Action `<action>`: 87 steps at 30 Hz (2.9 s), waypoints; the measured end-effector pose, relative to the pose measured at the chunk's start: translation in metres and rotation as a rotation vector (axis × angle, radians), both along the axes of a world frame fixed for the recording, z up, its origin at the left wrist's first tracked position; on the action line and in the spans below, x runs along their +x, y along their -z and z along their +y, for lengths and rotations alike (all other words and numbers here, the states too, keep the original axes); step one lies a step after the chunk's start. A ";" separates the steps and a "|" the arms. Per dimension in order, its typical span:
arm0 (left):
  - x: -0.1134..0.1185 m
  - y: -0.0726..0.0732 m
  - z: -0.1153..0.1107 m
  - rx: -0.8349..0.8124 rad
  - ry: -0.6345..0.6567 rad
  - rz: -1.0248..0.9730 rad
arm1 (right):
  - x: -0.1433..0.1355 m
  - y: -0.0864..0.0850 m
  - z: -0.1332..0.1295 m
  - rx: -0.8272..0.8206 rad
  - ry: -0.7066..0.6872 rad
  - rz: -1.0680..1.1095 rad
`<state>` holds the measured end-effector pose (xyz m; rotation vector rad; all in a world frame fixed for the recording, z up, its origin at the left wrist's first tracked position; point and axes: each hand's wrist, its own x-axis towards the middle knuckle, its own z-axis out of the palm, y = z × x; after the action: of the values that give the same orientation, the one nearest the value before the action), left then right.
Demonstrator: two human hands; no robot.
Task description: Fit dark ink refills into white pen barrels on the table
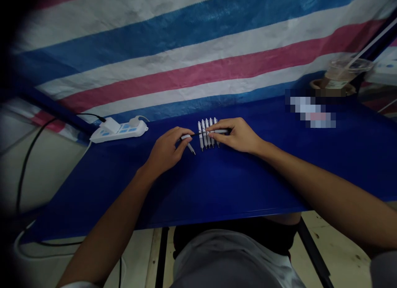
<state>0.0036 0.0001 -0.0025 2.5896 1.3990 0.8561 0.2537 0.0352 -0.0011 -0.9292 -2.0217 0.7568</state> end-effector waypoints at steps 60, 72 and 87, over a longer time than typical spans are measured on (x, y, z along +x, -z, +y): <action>0.012 -0.001 -0.008 -0.174 0.045 0.027 | -0.005 0.003 -0.010 -0.026 -0.135 -0.067; 0.005 0.005 -0.003 -0.067 0.104 -0.091 | -0.008 0.000 -0.010 -0.258 -0.155 -0.199; -0.005 -0.006 0.005 -0.361 0.043 -0.544 | -0.005 -0.006 -0.010 -0.122 -0.217 -0.377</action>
<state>-0.0018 0.0048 0.0033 1.9185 1.1952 1.0767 0.2491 0.0250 0.0045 -0.9894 -2.4589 0.8817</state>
